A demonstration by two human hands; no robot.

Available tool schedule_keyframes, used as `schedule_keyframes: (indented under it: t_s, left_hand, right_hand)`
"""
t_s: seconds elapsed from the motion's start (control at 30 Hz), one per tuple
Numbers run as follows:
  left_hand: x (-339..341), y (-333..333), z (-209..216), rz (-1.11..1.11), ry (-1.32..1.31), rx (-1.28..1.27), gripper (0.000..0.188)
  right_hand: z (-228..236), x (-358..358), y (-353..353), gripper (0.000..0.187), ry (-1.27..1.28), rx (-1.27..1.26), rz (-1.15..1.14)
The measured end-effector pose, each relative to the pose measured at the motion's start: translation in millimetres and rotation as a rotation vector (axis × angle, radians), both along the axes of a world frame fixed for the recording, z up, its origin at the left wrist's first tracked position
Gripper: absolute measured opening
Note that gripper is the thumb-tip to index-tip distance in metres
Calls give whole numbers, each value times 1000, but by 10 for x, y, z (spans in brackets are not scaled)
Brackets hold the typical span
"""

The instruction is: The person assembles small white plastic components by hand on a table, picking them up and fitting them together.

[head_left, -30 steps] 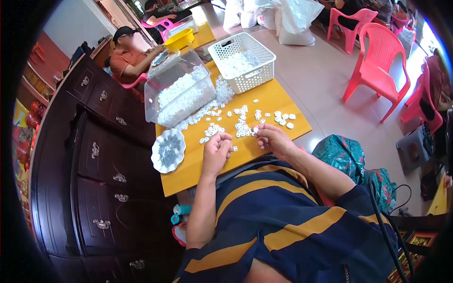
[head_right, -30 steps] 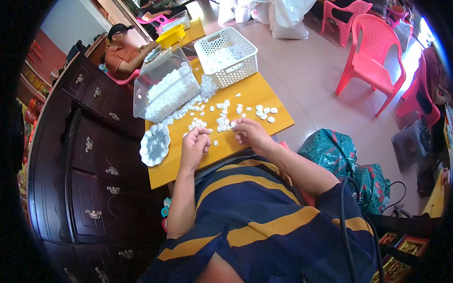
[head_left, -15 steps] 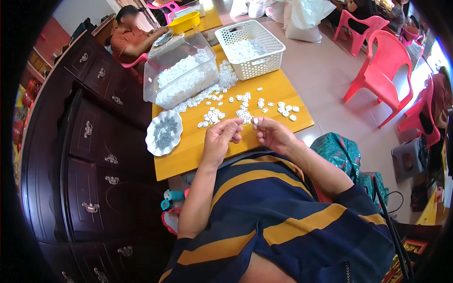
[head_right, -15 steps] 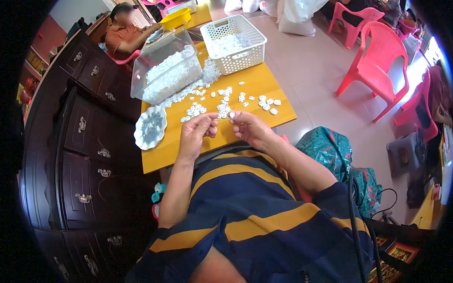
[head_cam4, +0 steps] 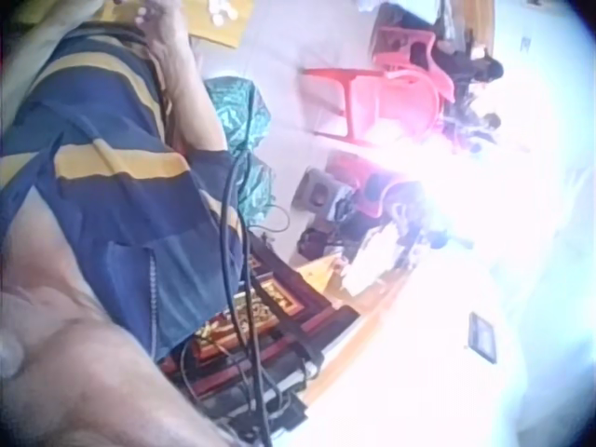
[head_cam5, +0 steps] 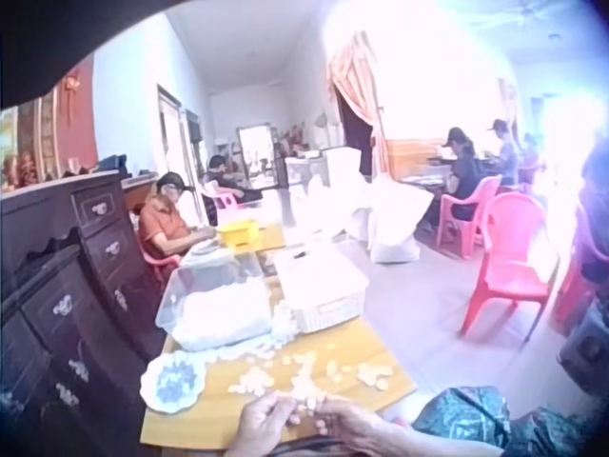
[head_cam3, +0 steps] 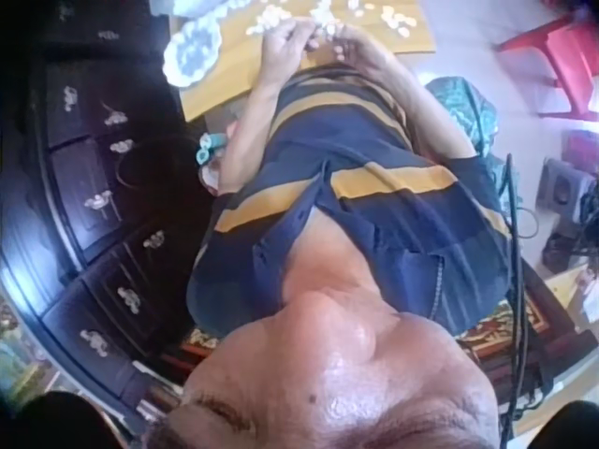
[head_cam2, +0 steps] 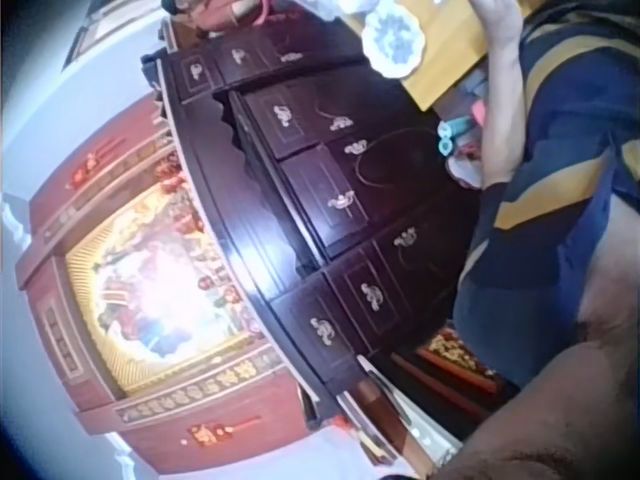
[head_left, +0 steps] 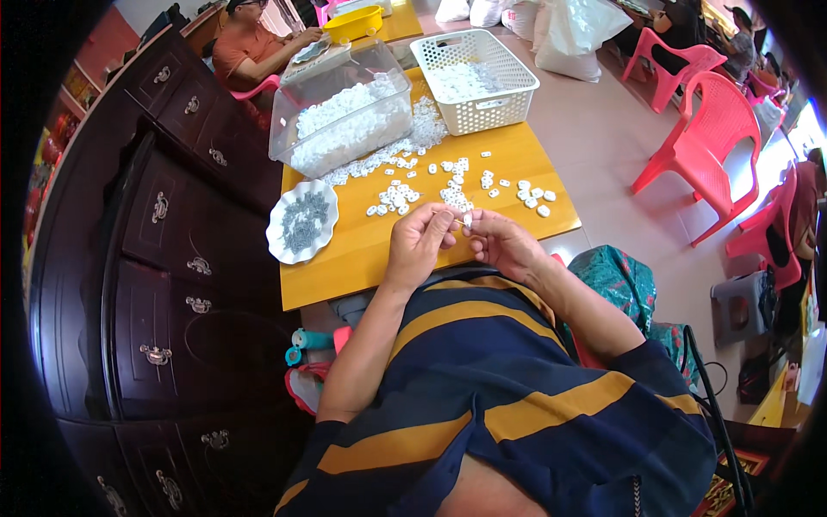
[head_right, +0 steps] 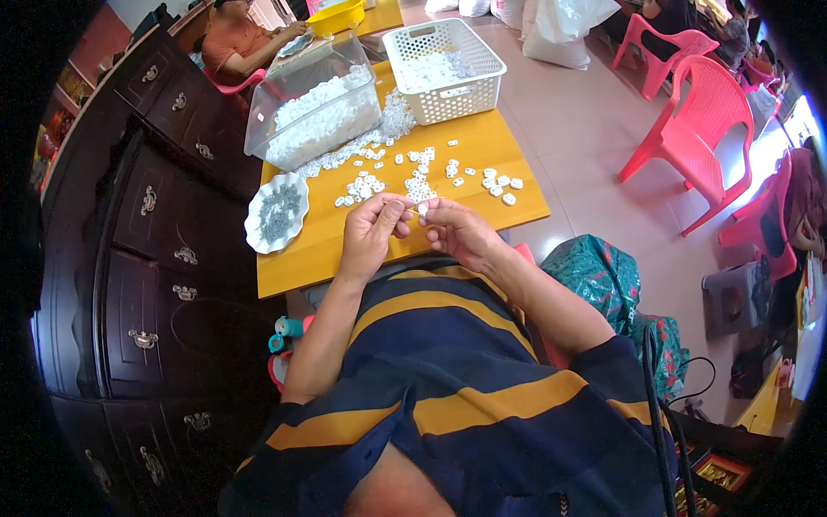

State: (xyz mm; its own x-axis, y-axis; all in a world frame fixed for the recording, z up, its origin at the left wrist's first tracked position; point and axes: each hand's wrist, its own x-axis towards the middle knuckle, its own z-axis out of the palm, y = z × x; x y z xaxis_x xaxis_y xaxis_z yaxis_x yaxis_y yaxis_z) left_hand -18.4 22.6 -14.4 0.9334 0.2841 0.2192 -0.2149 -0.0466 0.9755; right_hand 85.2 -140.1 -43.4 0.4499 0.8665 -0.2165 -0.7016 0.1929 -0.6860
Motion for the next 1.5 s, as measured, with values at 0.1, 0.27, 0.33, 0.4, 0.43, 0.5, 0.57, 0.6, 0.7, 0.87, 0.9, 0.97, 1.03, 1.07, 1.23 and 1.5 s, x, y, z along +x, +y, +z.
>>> schedule_keyframes:
  t_s: [0.1,0.27,0.33,0.4,0.43,0.5,0.57,0.6,0.7,0.87,0.9,0.97,1.03,1.07,1.23,1.5]
  left_hand:
    - [12,-1,0,-1,7,9,27]
    - [17,-12,-5,-10,14,47,25]
    - [17,-14,-9,-11,26,56,25]
    - [20,-9,-22,-15,36,54,24]
    - [20,-7,-25,-14,35,54,24]
    - [18,-5,-32,-12,24,57,24]
    - [25,-14,-37,-13,12,49,25]
    - [28,-18,-39,-13,2,42,25]
    - [33,-26,-34,-24,-9,24,26]
    - [37,-29,-45,-26,5,33,27]
    - [39,-32,-42,-21,4,41,27]
    - [40,-33,-57,-16,7,40,27]
    - [37,-38,-55,-11,11,40,27]
    - [33,-44,-44,-13,21,41,27]
    - [31,-17,-58,-30,38,42,28]
    - [36,10,-88,-68,63,15,28]
  right_hand:
    - [-32,7,3,12,-9,11,7]
    - [-52,12,14,11,-23,8,21]
    - [-50,10,14,11,-21,5,21]
    - [-54,9,14,11,-29,0,20]
    - [-39,0,15,11,-30,0,21]
    - [2,-25,12,12,-28,-17,8]
    - [-6,-25,11,12,-28,-26,7]
    - [-13,-24,11,12,-26,-34,6]
    - [-51,-10,16,14,-24,-35,12]
    - [-73,-2,26,12,-24,-16,16]
    - [-77,0,26,11,-34,-14,17]
    - [-63,-8,27,11,-37,-18,18]
    - [-51,-16,23,10,-39,-21,19]
    - [-47,-20,20,10,-32,-14,21]
    - [-74,-16,26,11,-22,-11,28]
    - [-54,-22,36,13,-13,-49,45]
